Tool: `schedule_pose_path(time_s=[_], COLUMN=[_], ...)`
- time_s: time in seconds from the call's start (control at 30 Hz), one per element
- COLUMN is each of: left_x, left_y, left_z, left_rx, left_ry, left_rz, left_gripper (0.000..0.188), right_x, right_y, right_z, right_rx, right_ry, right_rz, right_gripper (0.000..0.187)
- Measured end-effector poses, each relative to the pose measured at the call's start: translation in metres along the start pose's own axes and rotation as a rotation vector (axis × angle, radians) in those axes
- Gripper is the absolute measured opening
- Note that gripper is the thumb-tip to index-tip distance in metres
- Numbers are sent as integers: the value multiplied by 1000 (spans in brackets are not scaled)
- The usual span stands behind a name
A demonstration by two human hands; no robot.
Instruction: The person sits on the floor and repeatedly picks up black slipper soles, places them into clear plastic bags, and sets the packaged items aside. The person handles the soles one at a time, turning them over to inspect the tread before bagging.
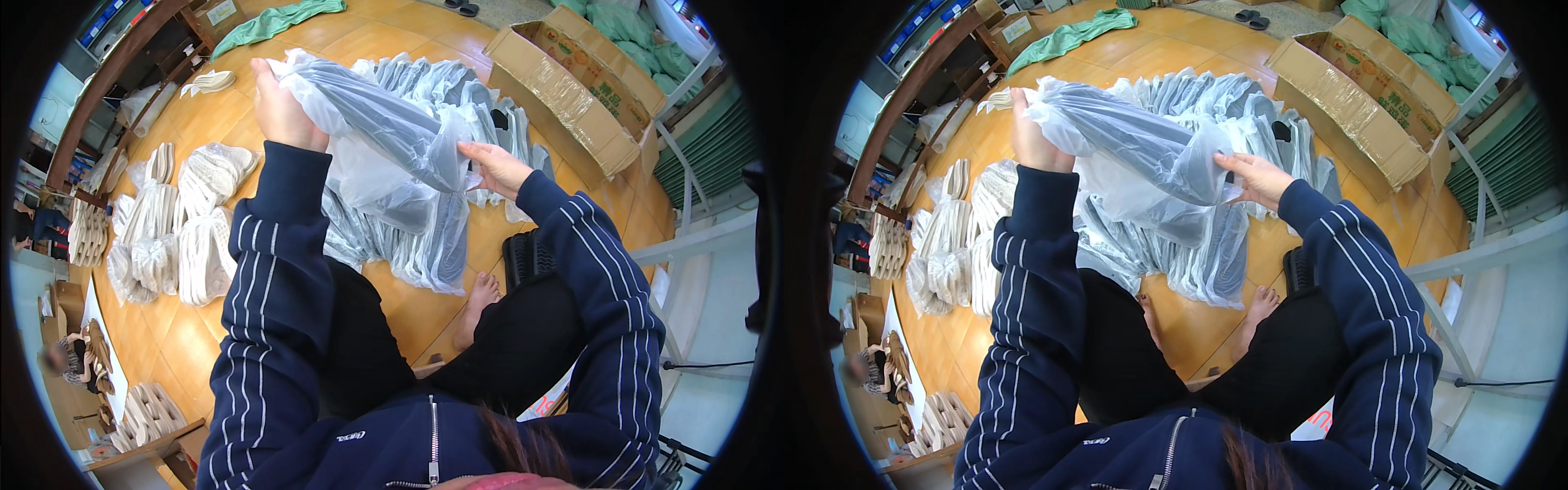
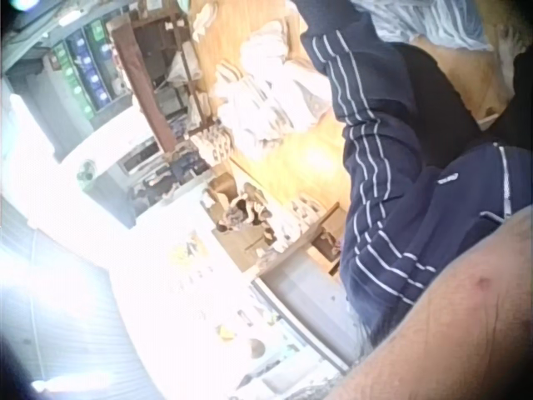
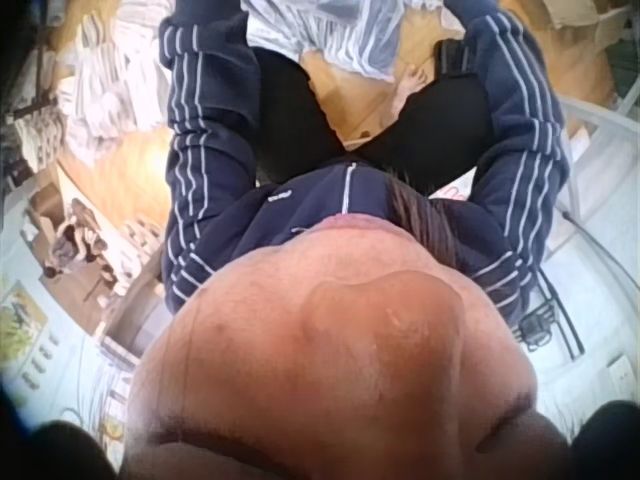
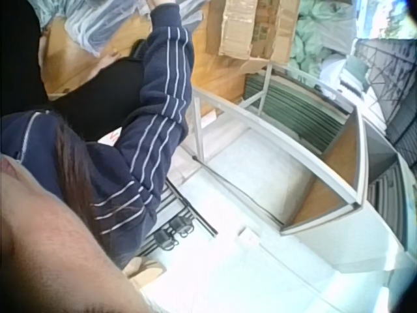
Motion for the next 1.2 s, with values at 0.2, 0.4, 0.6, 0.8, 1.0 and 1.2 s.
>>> schedule_pose_path(time_s=[0.2, 0.4, 0.6, 0.8, 1.0, 1.2], left_x=[-7, 12, 11, 10, -20, -73], left_y=[-6, 1, 17, 21, -21, -74], left_z=[3, -24, -23, -8, -9, -11], left_rx=[-67, -478, 196, 557, 1145, 1032], left_ry=[105, -402, 150, 130, -773, -1370], left_rz=[-159, -163, 128, 731, 333, -150], left_gripper=[47, 41, 38, 29, 33, 56], right_x=[-4, -3, -12, -18, -33, -46], right_y=[0, -7, -4, -9, -48, -66], right_z=[-22, -21, -18, -48, 7, 13], right_rx=[102, -24, -143, -398, -1003, -540], right_ry=[87, 124, 111, 425, 761, 489], right_rz=[85, 94, 47, -44, -483, -531], right_gripper=[56, 49, 43, 29, 34, 31])
Point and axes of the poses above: each hand's wrist, its own x-axis towards the middle knuckle, its own z-axis out of the palm, y = z × x, the point moved 2 cm from there along x, towards the middle knuckle, and after that the axes turned 13 degrees about z, right-handed, at the moved point
